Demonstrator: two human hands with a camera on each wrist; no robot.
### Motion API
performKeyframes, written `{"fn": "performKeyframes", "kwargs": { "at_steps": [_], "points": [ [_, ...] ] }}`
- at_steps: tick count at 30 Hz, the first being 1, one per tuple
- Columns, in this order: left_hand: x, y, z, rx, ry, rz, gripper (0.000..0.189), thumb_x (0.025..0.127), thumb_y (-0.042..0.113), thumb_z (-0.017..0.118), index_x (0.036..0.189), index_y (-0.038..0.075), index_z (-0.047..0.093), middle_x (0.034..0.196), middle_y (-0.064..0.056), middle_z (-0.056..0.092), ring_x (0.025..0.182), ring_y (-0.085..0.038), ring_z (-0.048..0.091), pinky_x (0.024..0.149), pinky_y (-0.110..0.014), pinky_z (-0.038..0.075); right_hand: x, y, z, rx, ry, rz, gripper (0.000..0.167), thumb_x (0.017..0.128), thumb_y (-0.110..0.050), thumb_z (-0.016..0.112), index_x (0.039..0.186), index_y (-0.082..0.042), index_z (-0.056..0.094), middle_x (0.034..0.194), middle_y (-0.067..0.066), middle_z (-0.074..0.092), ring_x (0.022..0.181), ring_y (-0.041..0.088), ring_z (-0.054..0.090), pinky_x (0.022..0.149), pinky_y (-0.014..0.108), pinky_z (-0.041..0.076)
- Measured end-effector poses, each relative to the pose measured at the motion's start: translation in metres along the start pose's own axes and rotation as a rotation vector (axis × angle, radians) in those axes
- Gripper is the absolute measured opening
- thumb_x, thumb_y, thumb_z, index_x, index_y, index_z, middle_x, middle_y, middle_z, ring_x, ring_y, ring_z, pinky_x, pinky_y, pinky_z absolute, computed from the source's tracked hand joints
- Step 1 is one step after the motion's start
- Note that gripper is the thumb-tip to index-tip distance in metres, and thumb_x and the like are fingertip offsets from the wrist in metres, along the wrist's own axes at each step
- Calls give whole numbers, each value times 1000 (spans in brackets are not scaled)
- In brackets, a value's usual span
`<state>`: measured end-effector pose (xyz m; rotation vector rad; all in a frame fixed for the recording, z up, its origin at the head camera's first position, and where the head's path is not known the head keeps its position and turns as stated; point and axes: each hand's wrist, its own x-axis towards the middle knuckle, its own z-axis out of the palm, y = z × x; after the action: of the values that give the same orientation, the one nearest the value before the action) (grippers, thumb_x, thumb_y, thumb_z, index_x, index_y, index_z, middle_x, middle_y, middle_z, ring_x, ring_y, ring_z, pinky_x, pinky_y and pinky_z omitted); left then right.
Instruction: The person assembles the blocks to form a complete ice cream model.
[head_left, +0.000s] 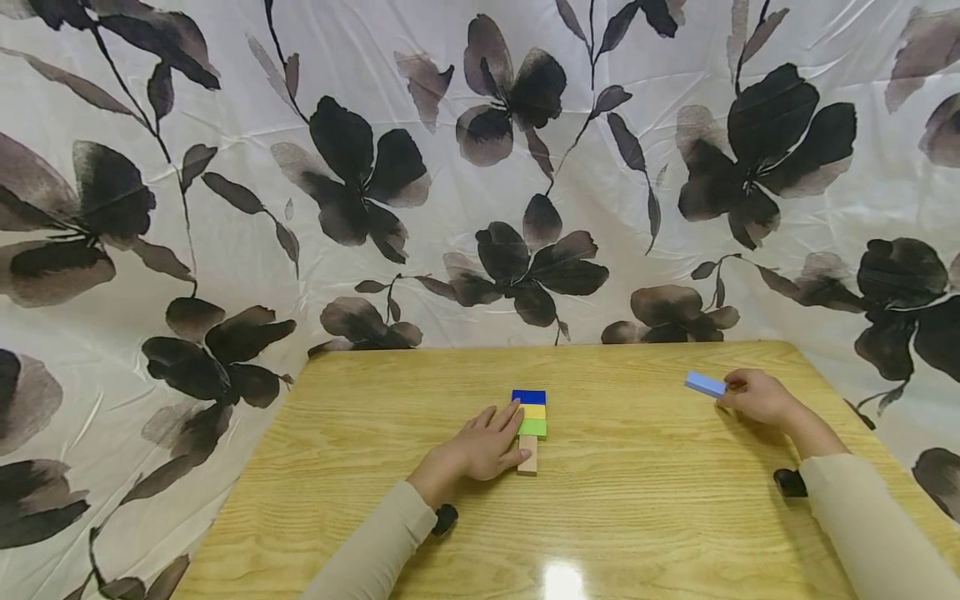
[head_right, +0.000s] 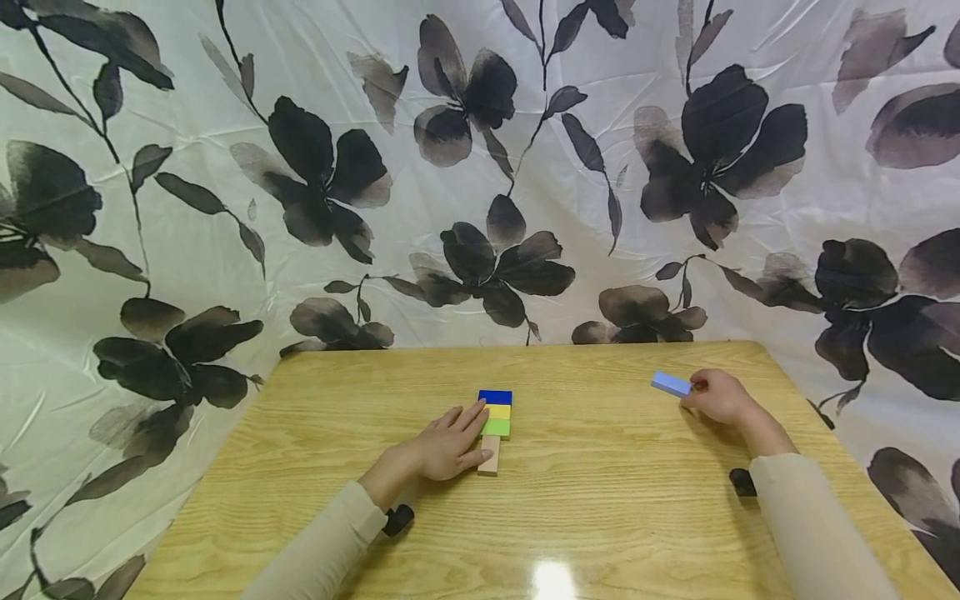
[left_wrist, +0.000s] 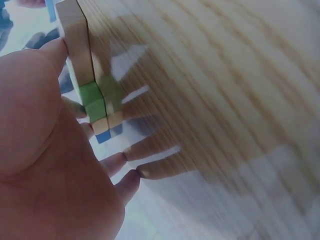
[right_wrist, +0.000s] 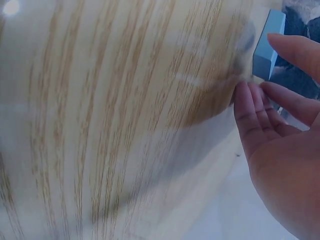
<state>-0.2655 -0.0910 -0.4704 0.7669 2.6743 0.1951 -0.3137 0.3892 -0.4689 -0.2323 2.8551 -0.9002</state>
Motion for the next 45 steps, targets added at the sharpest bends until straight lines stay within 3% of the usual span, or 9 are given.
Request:
{"fn": "performKeyframes", "kwargs": {
  "at_steps": [9, 17, 25, 36, 45],
  "points": [
    [1, 1, -1, 9, -3, -20, 73, 109, 56, 32, 166, 16, 11, 173, -1, 0, 157, -36, 10, 124, -52, 19, 4, 1, -1, -25, 10, 2, 55, 95, -15, 70, 125, 26, 51, 114, 37, 61, 98, 42, 60, 81, 51, 50],
    [0, -1, 1, 1, 1, -15, 73, 109, 55, 33, 166, 16, 13, 173, -2, 1, 156, -37, 11, 123, -53, 19, 5, 1, 1, -23, 28, 13, 51, 95, -16, 70, 123, 24, 55, 112, 36, 63, 99, 43, 61, 83, 53, 51],
    [0, -1, 3, 8, 3, 2, 72, 109, 54, 33, 166, 14, 13, 173, -3, 2, 156, -38, 13, 123, -53, 21, 8, 1, 4, -11, 63, 12, 46, 90, -14, 75, 117, 21, 60, 97, 25, 67, 86, 31, 61, 71, 36, 48],
    [1, -1, 1, 10, 18, 4, 74, 109, 55, 34, 166, 13, 13, 173, -4, 3, 157, -23, 13, 124, -53, 18, 8, -4, 2, -19, 69, 13, 40, 88, -10, 75, 113, 19, 61, 96, 27, 67, 86, 34, 62, 70, 35, 48],
    [2, -2, 4, 29, 21, 5, 75, 108, 56, 33, 166, 13, 11, 173, -3, 3, 157, -20, 13, 124, -52, 18, 8, -2, 4, -16, 71, 19, 40, 88, -11, 76, 113, 17, 62, 95, 26, 68, 85, 32, 62, 70, 35, 48]
  ]
}}
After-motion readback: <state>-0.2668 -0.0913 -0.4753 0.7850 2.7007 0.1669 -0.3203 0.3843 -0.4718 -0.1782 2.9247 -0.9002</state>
